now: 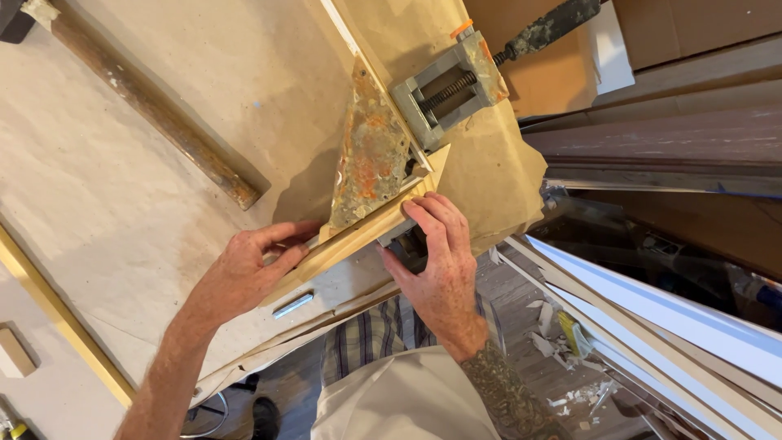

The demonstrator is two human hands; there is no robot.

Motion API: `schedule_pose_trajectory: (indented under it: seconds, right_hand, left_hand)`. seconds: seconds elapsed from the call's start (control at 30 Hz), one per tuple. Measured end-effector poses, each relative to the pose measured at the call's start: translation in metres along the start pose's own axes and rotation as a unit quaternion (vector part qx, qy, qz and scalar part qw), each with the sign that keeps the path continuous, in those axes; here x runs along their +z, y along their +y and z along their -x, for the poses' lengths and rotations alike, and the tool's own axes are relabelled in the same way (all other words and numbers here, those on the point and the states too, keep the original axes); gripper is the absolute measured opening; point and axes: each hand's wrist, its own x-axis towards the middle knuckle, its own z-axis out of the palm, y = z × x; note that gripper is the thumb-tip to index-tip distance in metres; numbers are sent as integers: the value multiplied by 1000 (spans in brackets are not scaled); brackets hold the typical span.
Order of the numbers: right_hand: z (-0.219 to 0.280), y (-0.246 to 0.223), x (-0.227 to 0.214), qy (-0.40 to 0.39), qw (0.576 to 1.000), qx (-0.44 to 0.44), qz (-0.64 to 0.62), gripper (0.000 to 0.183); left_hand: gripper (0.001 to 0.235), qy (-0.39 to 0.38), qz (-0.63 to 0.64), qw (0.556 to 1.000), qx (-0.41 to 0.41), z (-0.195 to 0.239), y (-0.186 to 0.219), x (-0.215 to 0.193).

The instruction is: Assembling a wooden frame by applying glue to strips, securing them in a corner clamp, and using a rotary tool and hammer for adjustments.

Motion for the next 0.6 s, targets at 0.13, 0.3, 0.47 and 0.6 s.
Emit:
schedule_pose_trajectory:
  seconds: [0.13, 0.3, 0.47, 0.6]
  right_hand:
    - [0, 0, -1, 0, 1000, 4, -1, 66]
    - [0, 0, 0, 1, 1000, 11, -6, 67]
    - [-1, -2, -1, -2, 1000, 10, 2, 67]
    - [0, 0, -1, -1, 1000, 5, 11, 68]
  left_hand:
    - [39, 7, 31, 999, 6, -6, 7, 5]
    - [40, -7, 59, 998, -2, -6, 0, 1]
    - [42, -19, 43, 998, -32, -4, 2, -3]
    - [42, -9, 42, 999, -33, -1, 2, 0]
